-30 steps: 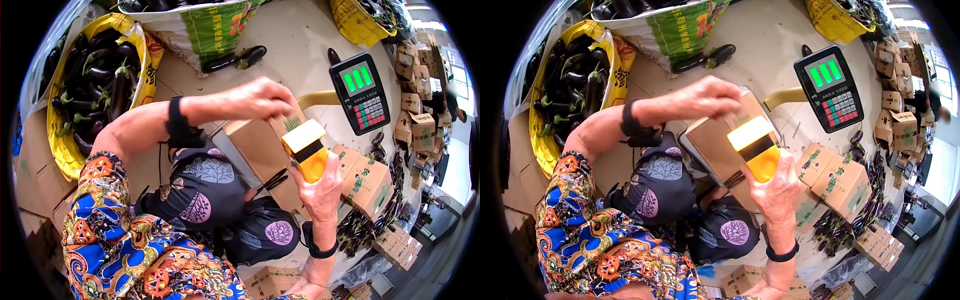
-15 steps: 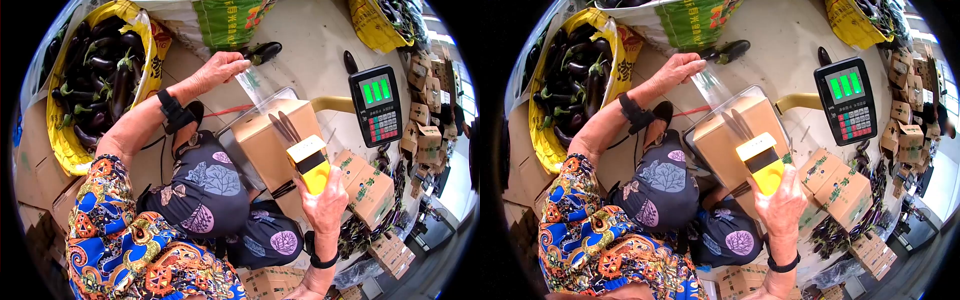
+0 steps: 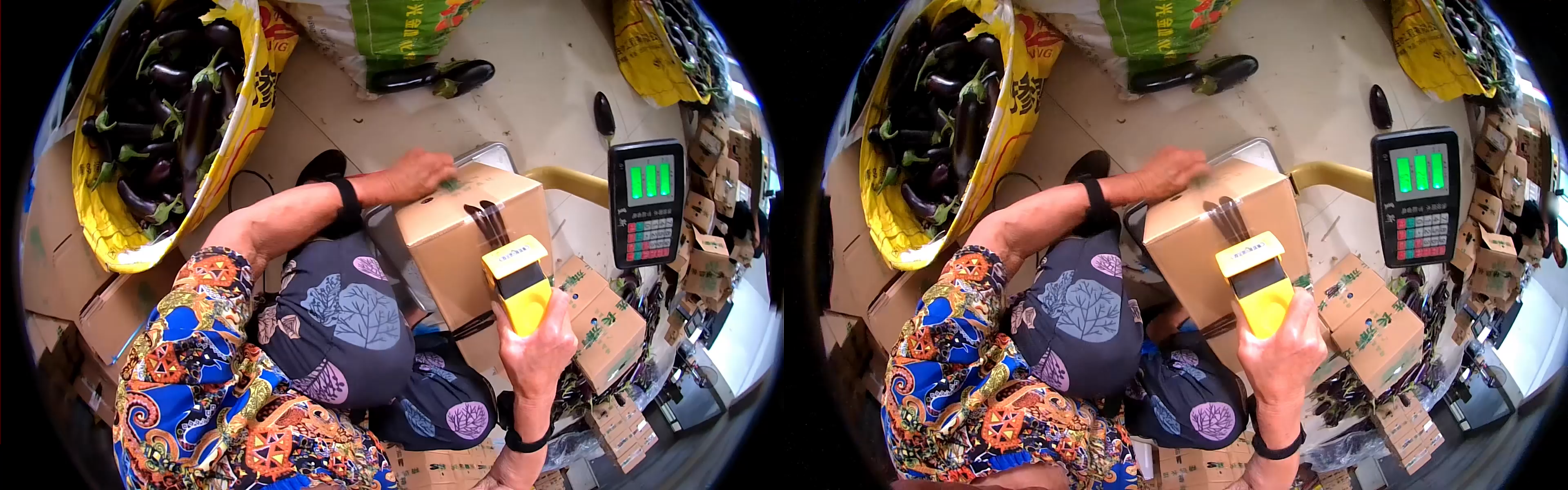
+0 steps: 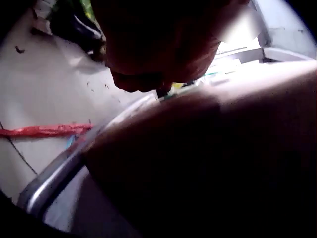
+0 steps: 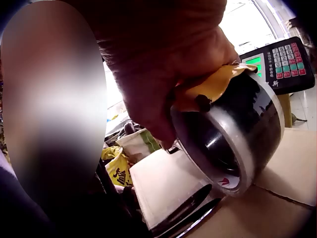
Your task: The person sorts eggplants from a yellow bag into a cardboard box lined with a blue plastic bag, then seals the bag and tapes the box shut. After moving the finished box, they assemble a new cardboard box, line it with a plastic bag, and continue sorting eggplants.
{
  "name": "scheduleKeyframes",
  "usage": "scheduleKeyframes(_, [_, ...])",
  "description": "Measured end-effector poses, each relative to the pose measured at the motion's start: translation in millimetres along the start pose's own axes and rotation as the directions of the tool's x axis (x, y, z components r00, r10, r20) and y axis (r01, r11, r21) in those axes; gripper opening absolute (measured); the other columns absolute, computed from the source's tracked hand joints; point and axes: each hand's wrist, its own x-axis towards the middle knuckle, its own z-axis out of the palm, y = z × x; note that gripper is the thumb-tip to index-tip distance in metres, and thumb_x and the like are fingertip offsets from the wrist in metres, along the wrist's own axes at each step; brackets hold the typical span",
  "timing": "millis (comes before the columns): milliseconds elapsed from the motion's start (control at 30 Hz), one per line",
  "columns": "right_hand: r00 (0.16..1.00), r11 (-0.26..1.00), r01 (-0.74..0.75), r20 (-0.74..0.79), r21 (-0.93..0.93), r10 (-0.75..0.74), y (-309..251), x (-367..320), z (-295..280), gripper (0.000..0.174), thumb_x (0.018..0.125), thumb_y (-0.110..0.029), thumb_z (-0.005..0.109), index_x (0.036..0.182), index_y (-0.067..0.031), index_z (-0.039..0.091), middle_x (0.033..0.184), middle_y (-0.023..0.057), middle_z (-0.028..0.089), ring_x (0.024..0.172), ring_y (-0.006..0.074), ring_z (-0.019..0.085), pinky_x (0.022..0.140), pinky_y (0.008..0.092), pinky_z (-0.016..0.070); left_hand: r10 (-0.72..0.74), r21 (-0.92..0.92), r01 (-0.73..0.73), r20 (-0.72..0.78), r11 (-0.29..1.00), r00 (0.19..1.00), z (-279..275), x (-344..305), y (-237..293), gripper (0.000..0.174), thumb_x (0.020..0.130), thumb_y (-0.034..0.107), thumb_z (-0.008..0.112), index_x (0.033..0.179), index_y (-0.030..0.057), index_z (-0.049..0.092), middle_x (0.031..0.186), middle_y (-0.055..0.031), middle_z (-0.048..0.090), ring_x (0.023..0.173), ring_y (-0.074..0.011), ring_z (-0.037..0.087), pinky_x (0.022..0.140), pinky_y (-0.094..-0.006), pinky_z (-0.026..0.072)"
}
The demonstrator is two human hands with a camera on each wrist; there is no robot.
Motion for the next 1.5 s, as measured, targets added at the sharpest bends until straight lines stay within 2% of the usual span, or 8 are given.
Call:
scheduleKeyframes(167, [0.999,0.997,0.019,-0.039,0.071,-0.016,2.9,-0.6,2.7,0.055,0.072,-0.03,0.085,0.106,-0.0017,0.053,0.084,0.0203,0.062,0.078,0.0418,0.064,0.068,0.045,0.0519,-0.197,0.142,0.167,0.232,0.976,0.953,-7.0,3.6,15.5,0.029,0.101,0.036,0.046,0.098,0.0088,0.054,0.08,-0.0246,0.063,0.076,-0.0476,0.06,0.069,-0.0567,0.0461])
scheduleKeyframes(500, [0.999,0.993,0.014,-0.035,0.119,-0.01,9.5,-10.4,1.9,0.06,0.069,-0.028,0.087,0.112,-0.0027,0.053,0.087,0.0174,0.062,0.077,0.0387,0.064,0.069,0.0421,0.0523,-0.287,-0.037,0.286,-0.055,0.958,0.956,33.6,9.1,-31.6,0.039,0.099,0.039,0.046,0.122,0.0094,0.056,0.118,-0.0239,0.058,0.114,-0.0406,0.053,0.097,-0.0474,0.043])
scheduleKeyframes(600, [0.998,0.99,0.033,-0.058,0.137,-0.025,14.7,-9.3,5.3,0.063,0.065,-0.025,0.087,0.112,-0.0005,0.053,0.087,0.0176,0.061,0.075,0.0401,0.063,0.066,0.0435,0.0514,-0.06,-0.138,0.061,0.013,0.989,0.998,57.7,29.0,-33.5,0.046,0.099,0.042,0.043,0.132,0.0113,0.054,0.125,-0.0194,0.056,0.124,-0.037,0.045,0.107,-0.0462,0.0338])
scheduleKeyframes(800, [0.994,0.977,0.065,-0.098,0.202,-0.046,20.4,-13.4,7.2,0.06,0.063,-0.02,0.085,0.112,-0.0019,0.055,0.089,0.0168,0.061,0.076,0.0395,0.063,0.068,0.043,0.0522,-0.238,0.051,0.233,0.132,0.971,0.962,43.9,35.2,-30.0,0.048,0.101,0.04,0.04,0.127,0.0028,0.055,0.118,-0.018,0.061,0.113,-0.0343,0.054,0.105,-0.0418,0.0363])
scheduleKeyframes(900, [0.991,0.972,0.063,-0.126,0.227,-0.034,24.9,-17.6,11.3,0.06,0.063,-0.019,0.084,0.113,-0.0022,0.055,0.09,0.0164,0.062,0.079,0.0394,0.064,0.07,0.0437,0.0525,-0.267,-0.296,0.332,0.24,0.896,0.933,-7.2,48.5,52.9,0.048,0.103,0.04,0.037,0.127,0.0024,0.055,0.117,-0.0181,0.061,0.111,-0.0341,0.056,0.101,-0.0393,0.0408])
scheduleKeyframes(1033, [0.982,0.963,0.104,-0.181,0.247,-0.059,24.7,-17.3,17.2,0.061,0.064,-0.023,0.087,0.112,-0.0016,0.054,0.089,0.018,0.061,0.077,0.0397,0.063,0.068,0.0444,0.0516,0.015,-0.323,-0.016,-0.005,0.946,1.0,-22.3,53.9,135.4,0.047,0.101,0.04,0.04,0.115,-0.0007,0.059,0.109,-0.0229,0.063,0.104,-0.0406,0.058,0.092,-0.045,0.046])
scheduleKeyframes(1167, [0.97,0.96,0.153,-0.22,0.236,-0.101,25.3,-13.6,18.0,0.06,0.066,-0.025,0.087,0.111,-0.0011,0.054,0.085,0.0183,0.061,0.075,0.0405,0.062,0.066,0.046,0.0514,0.031,0.194,-0.054,0.119,0.98,0.992,-8.2,44.4,162.9,0.051,0.098,0.038,0.052,0.134,0.0019,0.049,0.128,-0.0215,0.056,0.118,-0.0383,0.053,0.102,-0.0449,0.0427])
scheduleKeyframes(1500, [0.979,0.968,0.14,-0.175,0.209,-0.103,58.2,-47.6,14.6,0.057,0.067,-0.026,0.085,0.11,-0.0039,0.054,0.09,0.017,0.061,0.08,0.0378,0.064,0.067,0.0445,0.0534,-0.169,0.548,0.055,0.16,0.835,0.973,-22.4,47.3,183.6,0.055,0.099,0.043,0.048,0.143,0.0103,0.04,0.118,-0.0225,0.063,0.105,-0.0425,0.062,0.089,-0.0514,0.051])
